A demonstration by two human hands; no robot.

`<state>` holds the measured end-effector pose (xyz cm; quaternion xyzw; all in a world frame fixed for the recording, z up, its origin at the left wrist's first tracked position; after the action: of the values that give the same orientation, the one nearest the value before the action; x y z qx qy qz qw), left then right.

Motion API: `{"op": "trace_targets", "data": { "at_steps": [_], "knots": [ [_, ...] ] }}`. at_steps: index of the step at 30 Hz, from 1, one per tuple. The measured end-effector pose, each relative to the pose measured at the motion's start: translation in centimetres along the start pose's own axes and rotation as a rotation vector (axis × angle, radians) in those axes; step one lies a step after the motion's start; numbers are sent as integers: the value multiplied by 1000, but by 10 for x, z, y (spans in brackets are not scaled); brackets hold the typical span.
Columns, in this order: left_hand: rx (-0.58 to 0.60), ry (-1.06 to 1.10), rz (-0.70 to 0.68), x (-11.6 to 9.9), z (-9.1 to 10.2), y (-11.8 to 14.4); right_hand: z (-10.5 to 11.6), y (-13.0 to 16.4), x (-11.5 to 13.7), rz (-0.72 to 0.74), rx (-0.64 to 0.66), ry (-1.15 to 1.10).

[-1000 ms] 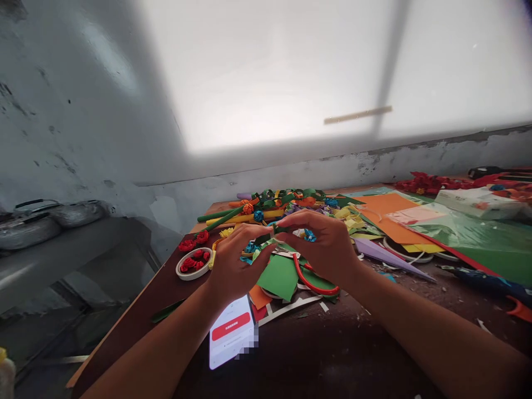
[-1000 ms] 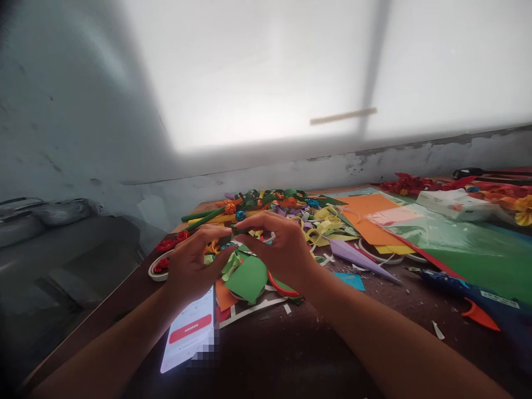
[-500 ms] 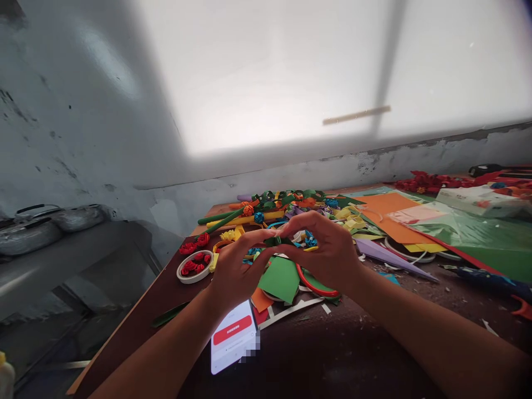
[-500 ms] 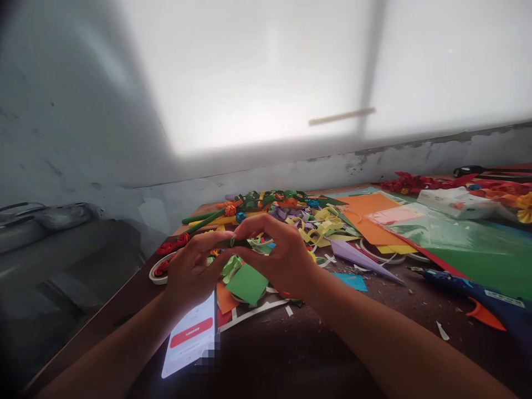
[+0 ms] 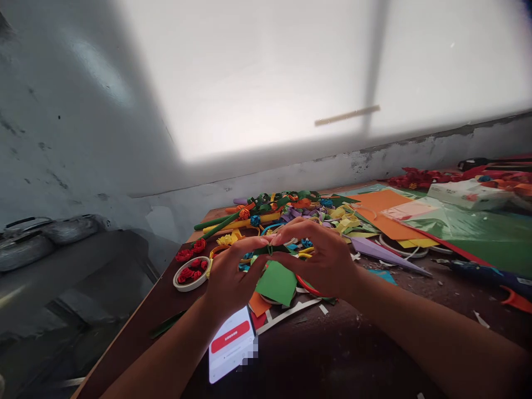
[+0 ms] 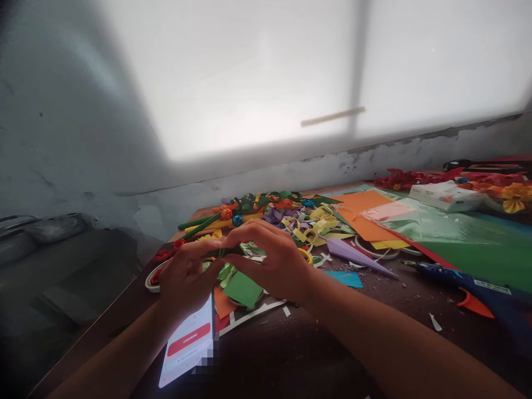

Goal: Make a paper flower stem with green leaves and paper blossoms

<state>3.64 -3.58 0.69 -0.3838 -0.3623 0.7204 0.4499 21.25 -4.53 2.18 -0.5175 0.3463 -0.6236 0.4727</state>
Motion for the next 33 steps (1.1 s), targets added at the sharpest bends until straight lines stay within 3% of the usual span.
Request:
{"op": "trace_targets", "data": {
  "at_steps": [9,17,27,33],
  "knots": [
    [6,-37,-32,-4,2,-4,1,-2,3,15,6,2],
    [63,-6,-48,-4,-2,-5,0,-4,5,42,131,50],
    [91,320,160,-11,-12,-13,5,-6,2,-75,60,-66],
    [126,265,193,-10,-12,-15,6,-6,6,-23,91,-10]
  ]
}}
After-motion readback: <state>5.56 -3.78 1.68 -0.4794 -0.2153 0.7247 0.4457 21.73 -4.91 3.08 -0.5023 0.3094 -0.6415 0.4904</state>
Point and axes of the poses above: each hand's wrist, its own y-axis away from the middle knuckle, its own z-axis out of the back of the hand, x = y × z, the point moved 5 cm from there along -y, towards the middle knuckle, and after that the axes turned 5 degrees about x, right-handed, at the moved point
